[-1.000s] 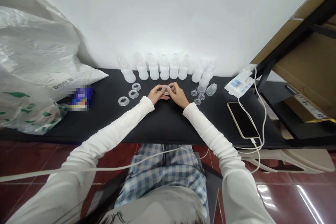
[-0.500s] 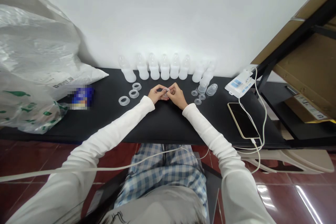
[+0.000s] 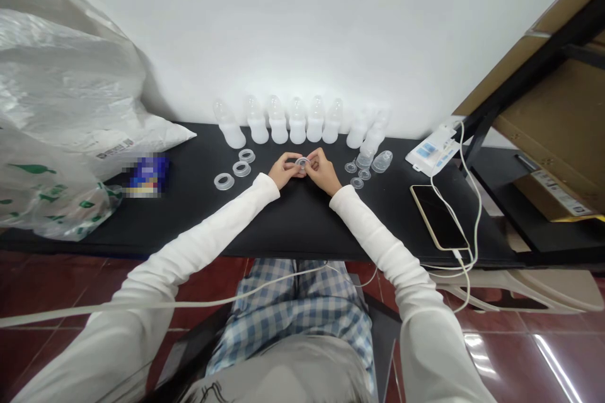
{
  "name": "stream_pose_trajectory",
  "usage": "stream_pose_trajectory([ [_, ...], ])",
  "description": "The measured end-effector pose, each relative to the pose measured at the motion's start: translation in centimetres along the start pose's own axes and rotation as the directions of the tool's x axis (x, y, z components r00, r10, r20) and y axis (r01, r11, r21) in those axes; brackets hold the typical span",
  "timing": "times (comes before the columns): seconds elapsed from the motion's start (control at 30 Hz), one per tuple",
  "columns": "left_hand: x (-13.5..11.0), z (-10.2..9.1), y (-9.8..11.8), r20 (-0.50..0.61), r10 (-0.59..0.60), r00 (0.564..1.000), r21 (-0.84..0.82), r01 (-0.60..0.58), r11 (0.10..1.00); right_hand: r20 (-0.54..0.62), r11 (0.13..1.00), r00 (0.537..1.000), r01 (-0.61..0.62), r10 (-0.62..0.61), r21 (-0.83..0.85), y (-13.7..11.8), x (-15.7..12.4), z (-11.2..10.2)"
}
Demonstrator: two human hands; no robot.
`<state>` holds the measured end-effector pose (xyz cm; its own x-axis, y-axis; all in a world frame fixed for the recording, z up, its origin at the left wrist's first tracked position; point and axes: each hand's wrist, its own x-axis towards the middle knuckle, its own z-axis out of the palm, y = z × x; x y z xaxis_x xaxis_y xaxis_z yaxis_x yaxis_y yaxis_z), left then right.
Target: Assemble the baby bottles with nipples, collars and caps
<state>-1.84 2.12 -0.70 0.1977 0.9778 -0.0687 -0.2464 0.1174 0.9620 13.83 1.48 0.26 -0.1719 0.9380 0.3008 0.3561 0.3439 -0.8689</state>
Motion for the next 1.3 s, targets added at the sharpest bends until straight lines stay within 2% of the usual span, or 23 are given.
stream_pose_trajectory([
  [0.23, 0.0, 0.3, 0.0, -0.068, -0.022, 0.997, 0.015, 0.023, 1.000, 0.080, 0.992, 0.997, -0.023, 0.013, 0.123, 1.2, 0.5, -0.1],
  [0.67, -0.2, 0.0, -0.3, -0.114, 0.053, 0.992, 0.093, -0.042, 0.995, -0.007, 0.999, 0.999, 0.043, -0.043, -0.020, 0.0, -0.1, 0.6],
  [0.73, -0.2, -0.1, -0.3, -0.095, 0.071, 0.993, 0.105, -0.061, 0.993, 0.012, 0.998, 0.998, 0.057, -0.056, -0.020, -0.2, -0.2, 0.4],
  [0.9, -0.4, -0.1, -0.3, 0.044, 0.146, 0.988, 0.114, -0.151, 0.982, 0.006, 0.993, 0.996, 0.092, -0.092, -0.076, -0.4, -0.5, -0.1],
  [1.07, 0.0, -0.4, -0.6, 0.051, 0.174, 0.983, 0.072, -0.177, 0.982, 0.117, 0.965, 0.979, 0.184, -0.165, -0.186, -0.6, -0.3, -1.5],
  [1.13, 0.3, -0.5, -0.8, 0.027, 0.158, 0.987, 0.054, -0.159, 0.986, 0.038, 0.920, 0.970, 0.240, -0.240, -0.311, -1.0, 0.1, -3.1],
  [1.17, 0.5, -0.6, -0.9, 0.012, 0.138, 0.990, 0.043, -0.138, 0.989, -0.047, 0.884, 0.956, 0.249, -0.290, -0.396, -1.3, 0.4, -4.2],
  [1.23, 0.8, -0.7, -1.0, -0.028, 0.089, 0.996, 0.017, -0.089, 0.996, -0.275, 0.815, 0.888, 0.165, -0.367, -0.555, -1.8, 1.2, -6.8],
  [1.3, 1.1, -0.7, -1.1, -0.072, 0.052, 0.996, -0.008, -0.053, 0.999, -0.479, 0.778, 0.783, 0.010, -0.396, -0.628, -1.9, 1.9, -9.6],
])
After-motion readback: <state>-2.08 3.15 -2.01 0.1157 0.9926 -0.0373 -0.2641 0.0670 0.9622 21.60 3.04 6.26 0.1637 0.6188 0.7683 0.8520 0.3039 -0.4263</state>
